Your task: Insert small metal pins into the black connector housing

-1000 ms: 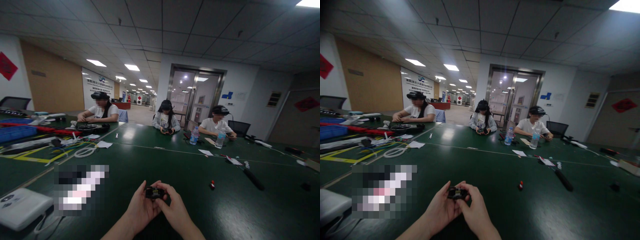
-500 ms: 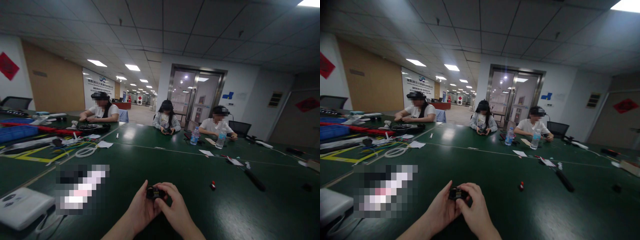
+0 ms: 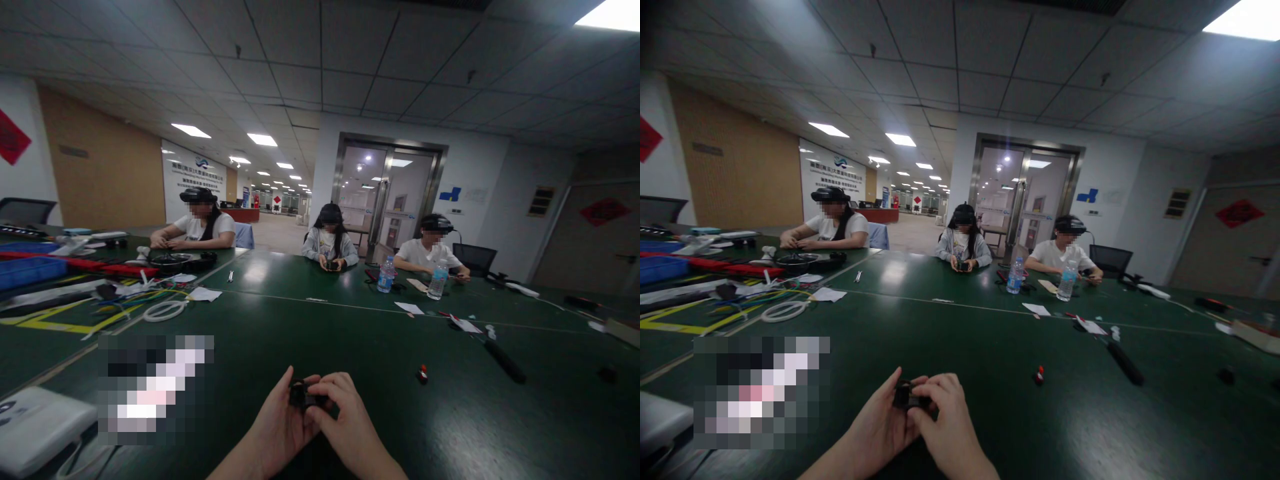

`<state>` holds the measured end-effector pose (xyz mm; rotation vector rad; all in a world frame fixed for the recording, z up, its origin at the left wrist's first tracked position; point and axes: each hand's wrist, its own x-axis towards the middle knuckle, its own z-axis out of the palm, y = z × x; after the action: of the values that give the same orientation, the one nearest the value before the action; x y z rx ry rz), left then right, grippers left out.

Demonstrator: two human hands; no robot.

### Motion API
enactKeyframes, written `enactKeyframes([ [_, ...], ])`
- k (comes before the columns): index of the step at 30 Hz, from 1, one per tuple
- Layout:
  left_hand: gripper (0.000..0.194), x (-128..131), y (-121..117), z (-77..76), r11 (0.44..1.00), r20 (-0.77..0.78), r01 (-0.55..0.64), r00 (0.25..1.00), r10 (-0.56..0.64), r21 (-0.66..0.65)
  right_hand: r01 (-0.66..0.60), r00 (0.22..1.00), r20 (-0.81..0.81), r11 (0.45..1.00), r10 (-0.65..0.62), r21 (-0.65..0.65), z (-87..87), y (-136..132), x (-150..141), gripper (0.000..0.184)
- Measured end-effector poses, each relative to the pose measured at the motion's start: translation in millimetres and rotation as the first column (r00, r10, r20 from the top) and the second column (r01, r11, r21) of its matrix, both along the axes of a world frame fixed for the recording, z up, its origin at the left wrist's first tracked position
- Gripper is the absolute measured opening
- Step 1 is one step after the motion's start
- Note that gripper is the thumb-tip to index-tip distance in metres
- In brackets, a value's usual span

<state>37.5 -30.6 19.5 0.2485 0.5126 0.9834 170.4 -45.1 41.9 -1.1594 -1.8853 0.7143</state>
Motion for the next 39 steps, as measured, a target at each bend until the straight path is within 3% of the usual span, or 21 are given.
enactKeyframes([
  [16, 0.034, 0.1, -1.7, 1.0, 1.000, -0.059, -0.003, 0.998, 0.002, -0.019, 0.037, 0.992, -0.123, 0.999, -0.041, -0.032, 7.9, -2.2, 0.5, 0.020],
  [21, 0.035, -1.5, -1.4, -1.1, 1.000, -0.045, 0.011, 0.999, -0.011, 0.000, 0.062, 0.977, -0.202, 0.996, -0.074, -0.065, 2.7, 2.1, 3.2, 0.017],
  [24, 0.033, -2.6, 0.4, -4.4, 1.000, -0.037, 0.014, 0.999, -0.013, 0.022, 0.086, 0.929, -0.350, 0.989, -0.122, -0.117, -3.1, 7.6, 3.5, 0.021],
  [30, 0.035, -3.5, 1.4, -5.2, 0.999, -0.035, 0.015, 0.999, -0.014, 0.029, 0.012, 0.800, -0.586, 0.979, -0.132, -0.204, -5.4, 13.1, 6.1, 0.030],
  [39, 0.038, -3.6, 1.6, -4.9, 0.999, -0.040, 0.011, 0.999, -0.010, 0.030, 0.028, 0.598, -0.760, 0.954, -0.256, -0.299, -10.9, 18.5, 12.2, 0.036],
])
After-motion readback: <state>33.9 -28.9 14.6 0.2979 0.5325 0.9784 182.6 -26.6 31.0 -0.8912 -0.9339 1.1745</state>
